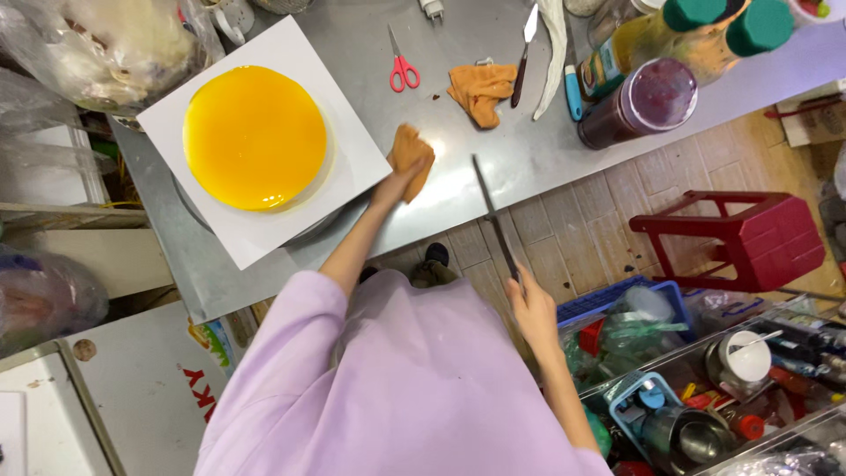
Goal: The person places cakes on a turntable and a freezer, removes a plastic film from one cake, wipes a large knife with a cloth, and cleans the metal countertop.
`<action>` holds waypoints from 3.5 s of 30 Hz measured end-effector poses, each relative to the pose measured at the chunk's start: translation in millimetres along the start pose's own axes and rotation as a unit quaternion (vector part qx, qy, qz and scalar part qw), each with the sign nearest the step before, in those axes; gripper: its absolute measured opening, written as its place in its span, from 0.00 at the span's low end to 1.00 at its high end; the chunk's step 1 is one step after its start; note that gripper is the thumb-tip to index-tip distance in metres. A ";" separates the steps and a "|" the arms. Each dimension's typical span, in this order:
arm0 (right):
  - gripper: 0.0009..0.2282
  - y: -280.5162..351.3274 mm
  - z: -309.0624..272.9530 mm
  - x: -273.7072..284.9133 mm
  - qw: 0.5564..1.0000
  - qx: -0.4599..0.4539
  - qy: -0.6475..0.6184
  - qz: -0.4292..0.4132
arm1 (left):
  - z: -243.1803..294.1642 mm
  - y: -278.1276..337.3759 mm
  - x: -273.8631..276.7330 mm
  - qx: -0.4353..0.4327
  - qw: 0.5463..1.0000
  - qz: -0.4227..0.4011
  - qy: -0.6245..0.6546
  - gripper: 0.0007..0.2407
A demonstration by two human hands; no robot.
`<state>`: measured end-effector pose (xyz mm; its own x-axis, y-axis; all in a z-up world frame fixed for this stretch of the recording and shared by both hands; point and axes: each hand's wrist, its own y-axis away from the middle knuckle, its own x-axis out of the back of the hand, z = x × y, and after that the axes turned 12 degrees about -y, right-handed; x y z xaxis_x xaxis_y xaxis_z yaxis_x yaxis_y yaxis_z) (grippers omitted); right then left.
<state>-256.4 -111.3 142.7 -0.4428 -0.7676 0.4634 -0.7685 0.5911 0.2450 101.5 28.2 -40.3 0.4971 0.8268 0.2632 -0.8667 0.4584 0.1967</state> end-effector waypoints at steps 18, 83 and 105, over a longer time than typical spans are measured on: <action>0.20 -281.0 -35.9 -169.0 0.922 0.288 0.212 -0.151 | 50.5 258.6 88.8 0.163 0.982 0.093 0.023 0.24; 0.09 -141.8 -150.4 -80.5 0.854 0.306 -0.401 0.126 | 208.6 131.8 -6.2 -0.073 0.969 0.157 0.179 0.13; 0.17 -135.4 -160.8 -7.7 0.945 0.300 -0.065 0.114 | 247.8 139.2 16.0 -0.130 0.978 -0.147 0.073 0.19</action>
<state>-74.7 -145.6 242.9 -0.6517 -0.6840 0.3278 -0.7523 0.5283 -0.3936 -0.8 24.5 225.3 0.7321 0.6752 0.0904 -0.6775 0.7355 -0.0078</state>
